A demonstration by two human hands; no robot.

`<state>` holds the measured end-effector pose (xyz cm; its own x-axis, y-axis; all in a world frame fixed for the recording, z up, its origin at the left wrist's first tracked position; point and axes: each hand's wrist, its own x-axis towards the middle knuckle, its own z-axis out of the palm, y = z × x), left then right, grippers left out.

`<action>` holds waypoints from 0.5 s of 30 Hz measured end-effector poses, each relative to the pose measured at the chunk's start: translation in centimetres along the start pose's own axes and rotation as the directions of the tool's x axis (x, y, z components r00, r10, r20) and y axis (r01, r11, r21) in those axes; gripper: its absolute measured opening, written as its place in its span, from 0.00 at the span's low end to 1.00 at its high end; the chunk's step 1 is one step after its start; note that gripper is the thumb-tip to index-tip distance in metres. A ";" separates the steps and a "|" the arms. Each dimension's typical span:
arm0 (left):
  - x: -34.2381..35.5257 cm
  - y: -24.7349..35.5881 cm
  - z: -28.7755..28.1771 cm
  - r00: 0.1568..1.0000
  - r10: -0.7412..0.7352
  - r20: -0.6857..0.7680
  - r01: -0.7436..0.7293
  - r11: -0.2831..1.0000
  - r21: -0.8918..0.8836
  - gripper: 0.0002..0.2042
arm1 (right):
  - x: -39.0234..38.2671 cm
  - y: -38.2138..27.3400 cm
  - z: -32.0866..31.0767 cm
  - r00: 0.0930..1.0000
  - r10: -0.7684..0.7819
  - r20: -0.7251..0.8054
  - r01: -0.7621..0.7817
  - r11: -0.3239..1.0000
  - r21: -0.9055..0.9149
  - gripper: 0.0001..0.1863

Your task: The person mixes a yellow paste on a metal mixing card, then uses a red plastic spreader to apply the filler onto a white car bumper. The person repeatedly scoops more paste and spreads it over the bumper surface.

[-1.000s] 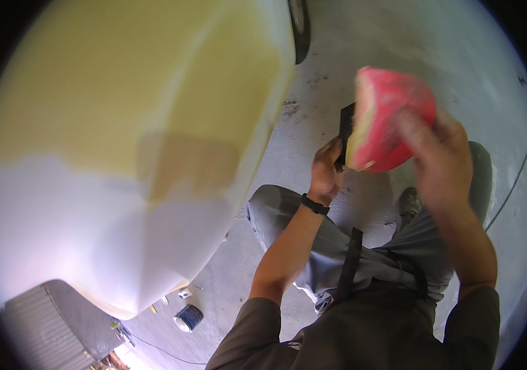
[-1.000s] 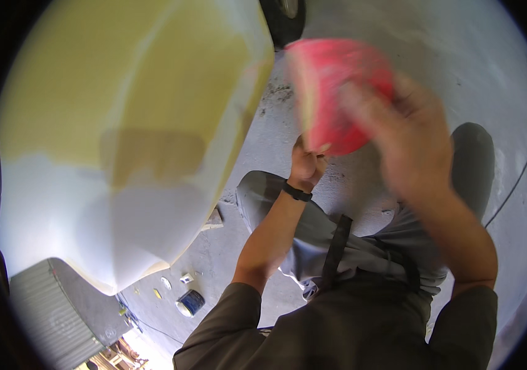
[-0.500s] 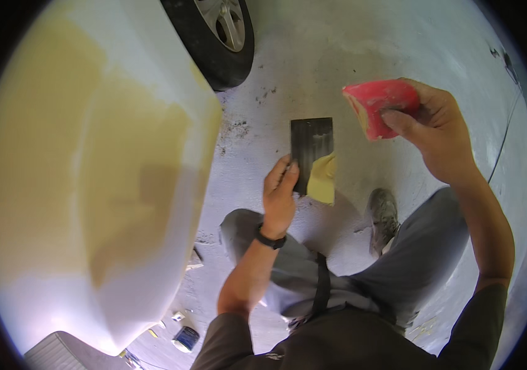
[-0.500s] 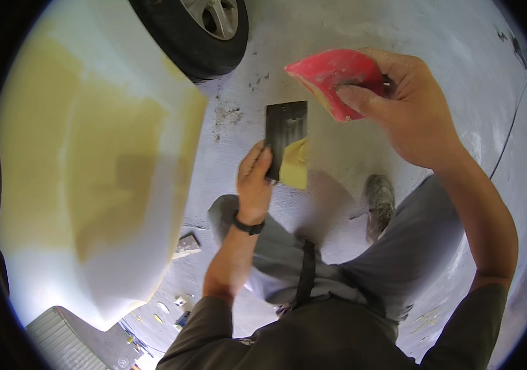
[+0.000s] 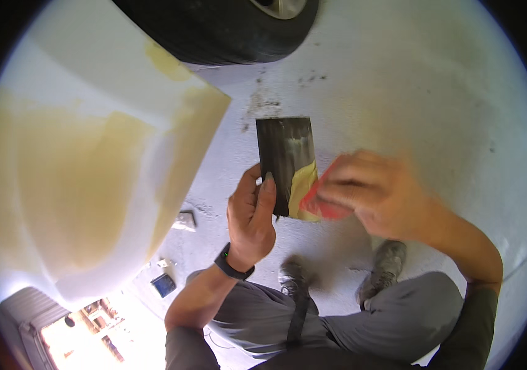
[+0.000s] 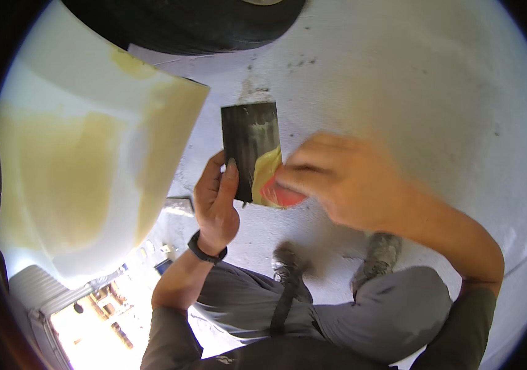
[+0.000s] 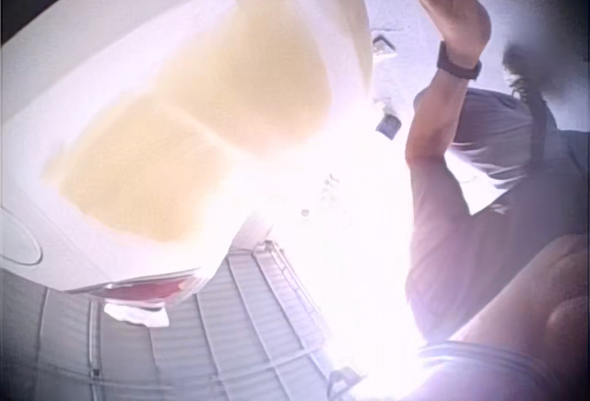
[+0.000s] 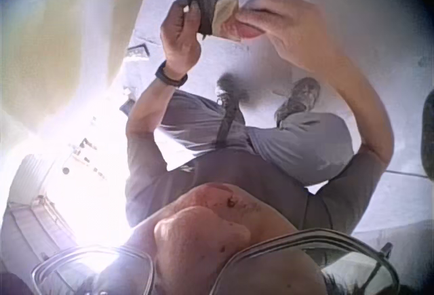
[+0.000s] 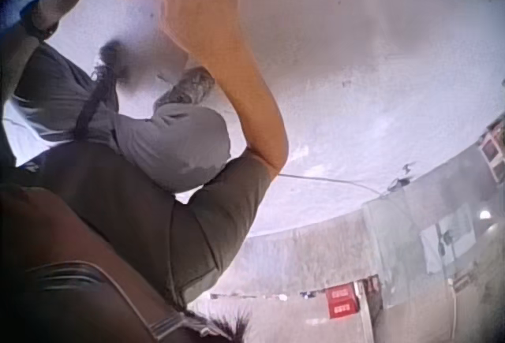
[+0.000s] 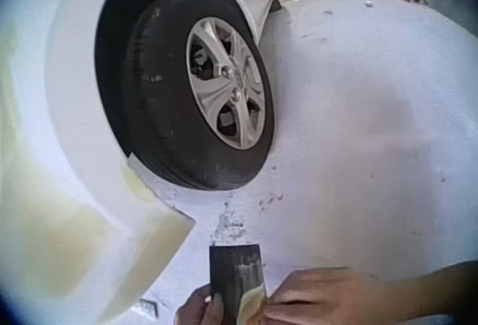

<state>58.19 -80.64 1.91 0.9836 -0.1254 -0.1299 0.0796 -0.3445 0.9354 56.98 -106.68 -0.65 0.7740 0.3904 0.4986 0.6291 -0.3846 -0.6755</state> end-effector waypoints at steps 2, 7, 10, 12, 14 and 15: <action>-0.5 -0.9 -0.6 0.998 0.022 -0.060 -0.015 0.994 0.105 0.16 | -0.5 0.1 2.6 0.997 -0.007 0.074 0.001 0.996 0.084 0.18; -1.7 -2.8 -3.2 0.975 -0.184 -0.125 0.204 0.962 0.179 0.15 | -2.0 1.9 3.5 0.976 0.070 0.207 -0.125 0.957 0.261 0.14; -3.2 -2.9 -4.0 0.952 -0.304 -0.045 0.307 0.929 0.207 0.14 | -0.6 4.3 2.3 0.950 0.285 0.125 -0.311 0.847 0.431 0.10; -4.0 -2.6 -4.2 0.952 -0.303 0.038 0.289 0.934 0.212 0.14 | 1.2 5.2 1.4 0.860 0.502 0.094 -0.475 0.718 0.509 0.10; -4.6 -2.2 -4.2 0.931 -0.355 0.082 0.344 0.931 0.126 0.14 | 3.5 5.6 0.5 0.932 0.359 -0.045 -0.304 0.846 0.439 0.10; -4.8 -2.0 -4.3 0.932 -0.354 0.081 0.334 0.923 0.189 0.15 | 5.0 5.6 0.2 0.953 0.286 -0.098 -0.225 0.888 0.402 0.10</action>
<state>54.03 -75.37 2.05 0.8749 -0.0706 -0.4791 0.3717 -0.5361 0.7579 64.39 -106.67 -2.05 0.9246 0.1806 0.3356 0.3557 -0.0927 -0.9300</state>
